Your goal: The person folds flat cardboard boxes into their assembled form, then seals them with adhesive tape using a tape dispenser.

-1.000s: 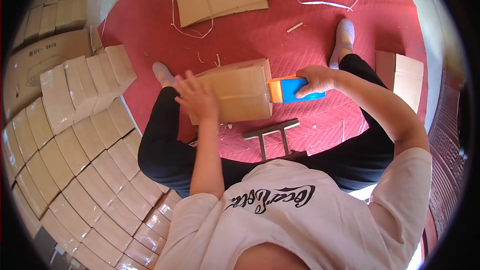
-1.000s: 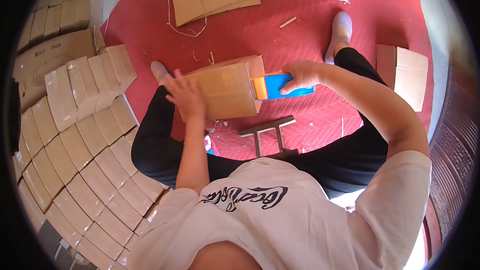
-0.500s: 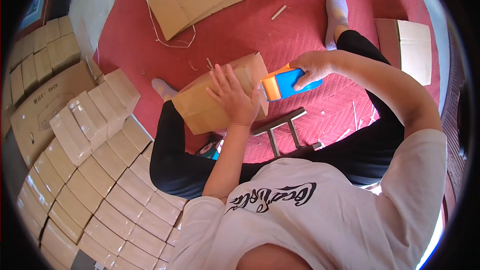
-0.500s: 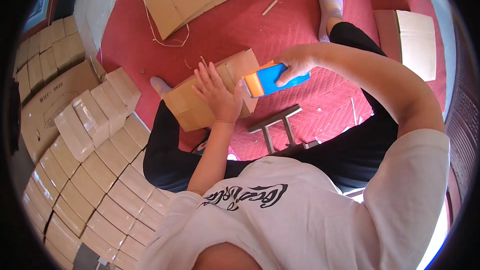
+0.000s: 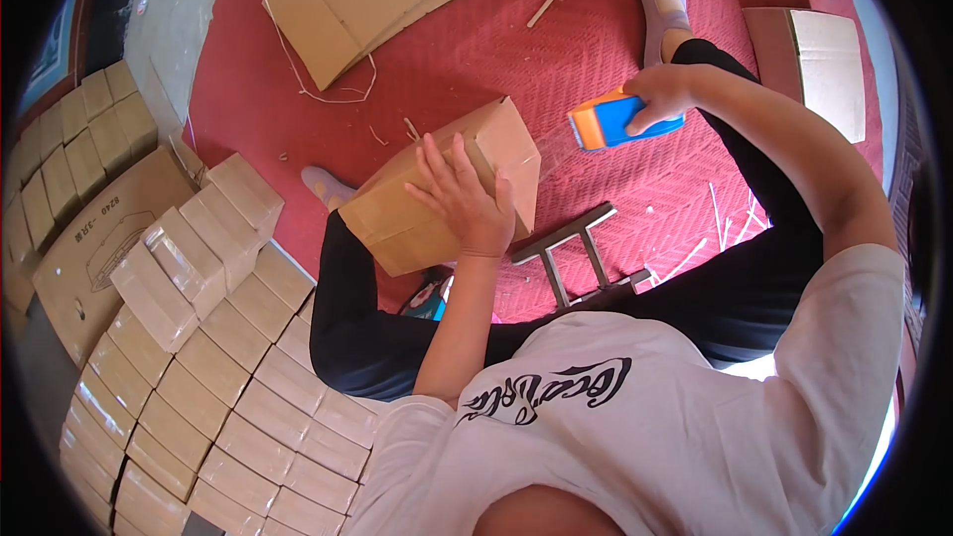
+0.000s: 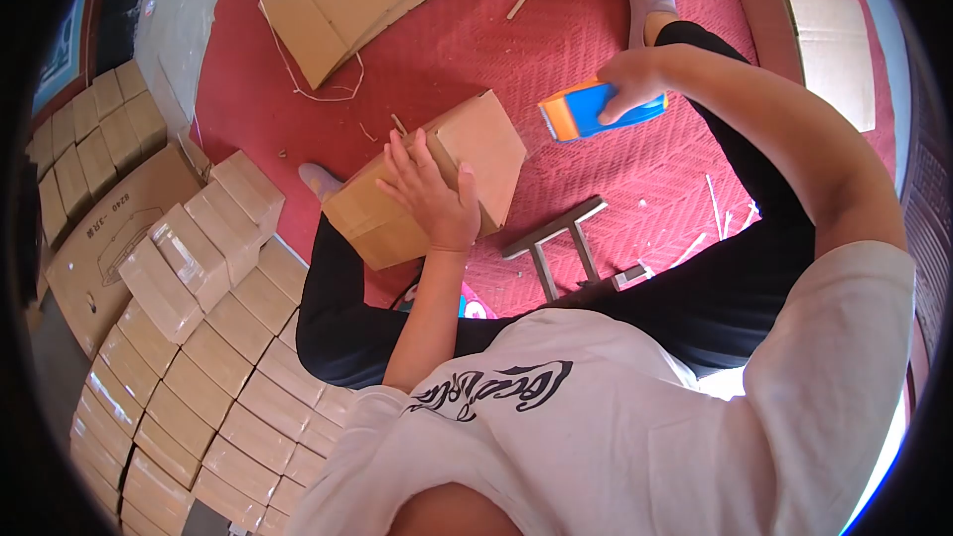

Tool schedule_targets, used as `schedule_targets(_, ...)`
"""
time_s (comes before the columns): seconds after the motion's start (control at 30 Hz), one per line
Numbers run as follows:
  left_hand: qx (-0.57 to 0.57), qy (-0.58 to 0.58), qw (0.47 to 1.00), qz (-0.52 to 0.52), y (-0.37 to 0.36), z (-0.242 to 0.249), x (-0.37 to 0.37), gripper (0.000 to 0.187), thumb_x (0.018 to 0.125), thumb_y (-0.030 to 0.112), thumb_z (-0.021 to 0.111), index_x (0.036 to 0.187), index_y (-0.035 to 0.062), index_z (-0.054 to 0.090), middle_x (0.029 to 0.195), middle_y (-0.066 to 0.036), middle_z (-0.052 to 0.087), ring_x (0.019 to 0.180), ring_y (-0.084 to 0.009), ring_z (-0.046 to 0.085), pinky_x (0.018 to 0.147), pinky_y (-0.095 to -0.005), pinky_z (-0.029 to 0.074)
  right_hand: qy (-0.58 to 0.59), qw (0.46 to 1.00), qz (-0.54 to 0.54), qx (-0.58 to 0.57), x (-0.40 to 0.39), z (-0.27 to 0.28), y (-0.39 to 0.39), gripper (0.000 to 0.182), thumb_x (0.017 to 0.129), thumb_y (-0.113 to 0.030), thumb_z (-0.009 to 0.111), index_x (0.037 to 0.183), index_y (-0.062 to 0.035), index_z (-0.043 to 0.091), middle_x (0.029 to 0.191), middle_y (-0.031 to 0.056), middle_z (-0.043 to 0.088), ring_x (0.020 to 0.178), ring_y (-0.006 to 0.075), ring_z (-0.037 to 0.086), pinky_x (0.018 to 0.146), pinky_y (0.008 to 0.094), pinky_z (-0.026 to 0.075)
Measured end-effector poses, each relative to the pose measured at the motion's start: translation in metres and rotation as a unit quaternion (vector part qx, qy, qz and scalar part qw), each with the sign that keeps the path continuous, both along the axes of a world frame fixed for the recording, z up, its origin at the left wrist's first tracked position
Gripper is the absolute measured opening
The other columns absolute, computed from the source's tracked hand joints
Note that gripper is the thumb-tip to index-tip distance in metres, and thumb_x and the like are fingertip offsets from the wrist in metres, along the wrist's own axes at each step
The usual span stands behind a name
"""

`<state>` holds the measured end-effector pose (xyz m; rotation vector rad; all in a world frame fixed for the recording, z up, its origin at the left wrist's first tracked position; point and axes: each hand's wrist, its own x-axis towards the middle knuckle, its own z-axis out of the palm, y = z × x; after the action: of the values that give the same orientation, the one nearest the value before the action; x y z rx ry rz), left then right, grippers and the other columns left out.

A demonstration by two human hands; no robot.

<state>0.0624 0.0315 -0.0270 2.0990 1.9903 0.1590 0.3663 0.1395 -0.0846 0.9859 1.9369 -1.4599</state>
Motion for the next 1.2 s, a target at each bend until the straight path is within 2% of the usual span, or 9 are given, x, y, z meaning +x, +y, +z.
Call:
schedule_targets(0.47,0.005,0.021,0.999,0.028,0.001,0.001,0.006,0.077,0.067,0.03,0.067,0.135,0.0138,0.033,0.144,-0.016,0.026,0.136,-0.0383,0.019,0.104,-0.0655,0.007,-0.07,0.997,0.011,0.024,-0.115,0.004,-0.018,0.061,0.07,-0.054,0.067,0.102,-0.0019,0.067,0.098,0.0185,0.066,0.093,0.0335,0.064,0.08,0.0409,0.051)
schedule_targets(0.67,0.014,0.027,0.999,0.03,-0.001,0.0,0.007,0.075,0.068,0.031,0.065,0.134,0.0134,0.034,0.144,-0.016,0.026,0.136,-0.0381,0.019,0.103,-0.0663,0.007,-0.138,0.979,-0.036,0.144,-0.151,0.048,-0.049,0.023,0.075,-0.022,0.063,0.092,-0.0073,0.071,0.095,0.0129,0.068,0.091,0.0252,0.066,0.069,0.0363,0.053)
schedule_targets(0.8,0.012,0.03,0.999,0.031,0.0,0.003,0.008,0.075,0.068,0.031,0.065,0.134,0.0131,0.034,0.144,-0.016,0.027,0.136,-0.0379,0.019,0.103,-0.0663,0.008,-0.116,0.96,-0.079,0.242,-0.151,0.012,-0.093,0.023,0.077,-0.019,0.061,0.093,-0.0051,0.068,0.087,0.013,0.067,0.085,0.0251,0.067,0.064,0.0376,0.052)
schedule_targets(0.87,0.015,0.036,0.999,0.029,0.002,0.002,0.006,0.075,0.068,0.032,0.066,0.134,0.0132,0.034,0.144,-0.016,0.027,0.136,-0.0376,0.019,0.104,-0.066,0.008,-0.151,0.909,-0.284,0.266,-0.147,-0.017,-0.096,0.029,0.08,-0.027,0.062,0.091,-0.0007,0.059,0.077,0.0149,0.066,0.071,0.0289,0.067,0.06,0.0376,0.051)
schedule_targets(0.93,0.009,0.045,0.999,0.028,-0.001,0.001,0.005,0.075,0.069,0.032,0.066,0.134,0.0133,0.034,0.144,-0.015,0.027,0.136,-0.0374,0.019,0.104,-0.0658,0.008,-0.154,0.864,-0.305,0.369,-0.129,-0.052,-0.094,0.028,0.082,-0.027,0.059,0.093,-0.0017,0.054,0.071,0.0129,0.065,0.064,0.0289,0.066,0.057,0.0388,0.051)
schedule_targets(1.0,0.015,0.042,0.999,0.026,-0.001,0.001,0.005,0.075,0.069,0.032,0.066,0.134,0.0133,0.035,0.144,-0.015,0.027,0.136,-0.0369,0.019,0.104,-0.0653,0.008,-0.179,0.826,-0.345,0.408,-0.111,-0.084,-0.09,0.028,0.081,-0.026,0.061,0.094,-0.0019,0.054,0.074,0.0121,0.065,0.068,0.0291,0.066,0.063,0.0402,0.051)
schedule_targets(1.1,0.032,0.052,0.998,0.018,0.0,-0.001,0.004,0.073,0.071,0.04,0.063,0.133,0.0113,0.038,0.143,-0.017,0.029,0.135,-0.0388,0.02,0.102,-0.0671,0.01,-0.263,0.852,-0.272,0.362,-0.094,-0.094,-0.091,0.022,0.081,-0.017,0.056,0.098,-0.003,0.056,0.087,0.0109,0.063,0.083,0.0262,0.064,0.07,0.0398,0.048)
schedule_targets(1.13,0.029,0.054,0.998,0.021,-0.001,-0.001,0.003,0.073,0.071,0.04,0.063,0.133,0.0113,0.038,0.143,-0.017,0.029,0.135,-0.0388,0.02,0.102,-0.0671,0.01,-0.248,0.73,-0.293,0.565,-0.099,-0.092,-0.096,0.029,0.082,-0.025,0.058,0.101,-0.0023,0.056,0.089,0.0129,0.059,0.092,0.0291,0.059,0.077,0.0409,0.045)
schedule_targets(1.2,0.032,0.047,0.998,0.024,-0.001,-0.003,0.005,0.071,0.073,0.042,0.061,0.132,0.011,0.038,0.143,-0.017,0.029,0.135,-0.039,0.021,0.101,-0.0675,0.011,-0.147,0.726,-0.475,0.475,-0.128,-0.059,-0.095,0.04,0.081,-0.032,0.064,0.104,-0.0001,0.056,0.098,0.0186,0.058,0.099,0.0337,0.055,0.085,0.0429,0.043)
